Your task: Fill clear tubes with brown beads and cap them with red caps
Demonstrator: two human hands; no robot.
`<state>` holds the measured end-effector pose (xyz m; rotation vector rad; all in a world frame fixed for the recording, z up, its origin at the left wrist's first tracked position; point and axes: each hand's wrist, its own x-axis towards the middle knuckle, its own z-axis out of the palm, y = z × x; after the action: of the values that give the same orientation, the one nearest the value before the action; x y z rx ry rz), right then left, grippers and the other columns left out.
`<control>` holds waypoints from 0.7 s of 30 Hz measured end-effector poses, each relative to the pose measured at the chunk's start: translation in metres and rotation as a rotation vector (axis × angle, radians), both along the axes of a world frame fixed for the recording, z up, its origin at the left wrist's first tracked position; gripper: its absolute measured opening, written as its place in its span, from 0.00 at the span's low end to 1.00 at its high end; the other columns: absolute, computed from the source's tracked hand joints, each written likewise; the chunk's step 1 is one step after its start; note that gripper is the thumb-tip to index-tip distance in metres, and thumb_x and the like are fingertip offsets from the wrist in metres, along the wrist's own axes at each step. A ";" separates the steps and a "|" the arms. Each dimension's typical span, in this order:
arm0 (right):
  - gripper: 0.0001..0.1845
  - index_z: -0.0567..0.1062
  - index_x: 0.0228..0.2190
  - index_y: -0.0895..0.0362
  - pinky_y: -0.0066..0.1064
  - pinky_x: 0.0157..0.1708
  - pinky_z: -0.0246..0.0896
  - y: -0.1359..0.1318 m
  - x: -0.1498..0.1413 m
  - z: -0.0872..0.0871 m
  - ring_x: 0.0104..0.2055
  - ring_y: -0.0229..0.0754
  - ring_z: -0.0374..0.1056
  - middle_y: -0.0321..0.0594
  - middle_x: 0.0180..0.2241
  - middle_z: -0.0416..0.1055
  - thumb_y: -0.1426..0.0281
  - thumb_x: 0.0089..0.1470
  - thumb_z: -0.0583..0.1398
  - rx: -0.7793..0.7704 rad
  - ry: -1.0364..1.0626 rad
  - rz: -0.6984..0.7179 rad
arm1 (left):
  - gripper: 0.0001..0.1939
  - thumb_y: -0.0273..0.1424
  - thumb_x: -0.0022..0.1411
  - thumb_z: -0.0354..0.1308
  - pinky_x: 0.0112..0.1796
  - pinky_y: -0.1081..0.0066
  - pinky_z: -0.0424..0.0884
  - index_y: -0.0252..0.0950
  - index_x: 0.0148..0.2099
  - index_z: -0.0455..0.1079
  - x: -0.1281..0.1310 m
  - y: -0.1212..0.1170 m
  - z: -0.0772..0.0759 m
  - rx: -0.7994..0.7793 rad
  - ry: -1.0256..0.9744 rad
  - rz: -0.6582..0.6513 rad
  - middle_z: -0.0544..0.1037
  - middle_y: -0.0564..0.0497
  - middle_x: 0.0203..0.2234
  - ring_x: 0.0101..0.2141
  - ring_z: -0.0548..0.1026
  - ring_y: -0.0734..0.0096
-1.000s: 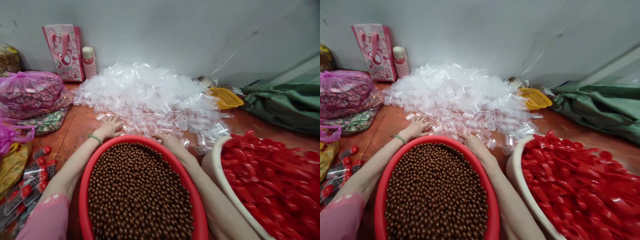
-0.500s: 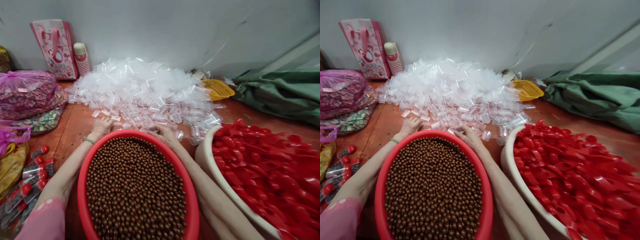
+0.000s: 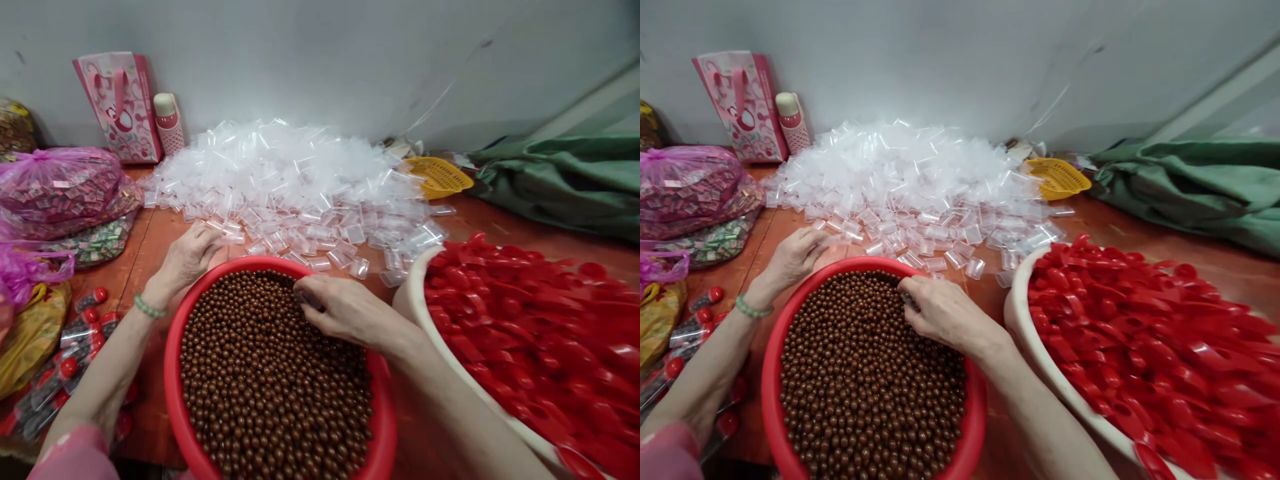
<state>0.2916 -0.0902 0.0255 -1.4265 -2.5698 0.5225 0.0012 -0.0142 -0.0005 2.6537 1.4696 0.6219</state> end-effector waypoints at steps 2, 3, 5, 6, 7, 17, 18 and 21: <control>0.05 0.73 0.32 0.56 0.31 0.34 0.62 0.000 -0.004 -0.008 0.33 0.41 0.69 0.39 0.32 0.71 0.75 0.51 0.58 -0.035 -0.034 0.057 | 0.14 0.35 0.70 0.46 0.41 0.69 0.68 0.36 0.50 0.68 0.005 -0.025 0.014 0.063 0.067 -0.072 0.75 0.45 0.43 0.44 0.71 0.65; 0.05 0.73 0.32 0.56 0.31 0.35 0.63 0.000 -0.005 -0.012 0.35 0.42 0.69 0.40 0.33 0.71 0.74 0.50 0.60 -0.055 -0.036 0.075 | 0.14 0.34 0.70 0.46 0.39 0.69 0.69 0.36 0.51 0.68 0.009 -0.036 0.019 0.081 0.135 -0.103 0.75 0.44 0.43 0.43 0.71 0.65; 0.07 0.73 0.34 0.56 0.33 0.37 0.65 0.003 -0.007 -0.016 0.37 0.43 0.70 0.41 0.36 0.69 0.73 0.49 0.63 -0.106 -0.033 0.099 | 0.14 0.31 0.70 0.44 0.39 0.67 0.69 0.36 0.51 0.67 0.019 -0.054 0.022 0.084 0.267 -0.170 0.75 0.44 0.42 0.41 0.71 0.64; 0.09 0.74 0.36 0.57 0.33 0.39 0.66 0.004 -0.006 -0.017 0.39 0.43 0.70 0.41 0.38 0.69 0.73 0.49 0.64 -0.134 -0.026 0.111 | 0.14 0.30 0.70 0.44 0.39 0.67 0.70 0.36 0.50 0.67 0.024 -0.061 0.022 0.074 0.315 -0.205 0.75 0.44 0.42 0.40 0.71 0.64; 0.12 0.74 0.37 0.57 0.34 0.41 0.66 0.006 -0.006 -0.017 0.40 0.43 0.70 0.41 0.39 0.69 0.74 0.48 0.64 -0.163 -0.012 0.126 | 0.14 0.28 0.69 0.43 0.40 0.66 0.70 0.35 0.51 0.67 0.028 -0.066 0.021 0.059 0.345 -0.235 0.75 0.44 0.42 0.40 0.71 0.64; 0.13 0.74 0.41 0.55 0.33 0.41 0.66 0.007 0.000 -0.009 0.40 0.43 0.72 0.39 0.38 0.75 0.75 0.51 0.61 -0.217 0.098 0.184 | 0.16 0.19 0.64 0.43 0.43 0.64 0.72 0.31 0.52 0.62 0.030 -0.081 0.029 -0.180 0.308 -0.261 0.72 0.43 0.43 0.43 0.71 0.63; 0.12 0.74 0.39 0.55 0.32 0.40 0.66 0.005 0.000 -0.007 0.39 0.42 0.72 0.38 0.37 0.75 0.76 0.51 0.61 -0.232 0.080 0.184 | 0.14 0.20 0.65 0.43 0.42 0.65 0.73 0.33 0.50 0.63 0.029 -0.083 0.032 -0.202 0.329 -0.259 0.73 0.44 0.42 0.42 0.71 0.64; 0.08 0.74 0.32 0.55 0.30 0.34 0.64 0.000 -0.003 0.000 0.35 0.42 0.72 0.38 0.33 0.74 0.78 0.49 0.61 -0.193 -0.106 0.141 | 0.15 0.21 0.66 0.42 0.42 0.63 0.73 0.33 0.51 0.64 0.028 -0.091 0.040 -0.197 0.423 -0.235 0.73 0.43 0.42 0.43 0.72 0.62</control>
<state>0.2885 -0.0901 0.0255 -1.3702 -2.7846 0.7541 0.0295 -0.1049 0.0390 2.8461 1.1814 -0.1054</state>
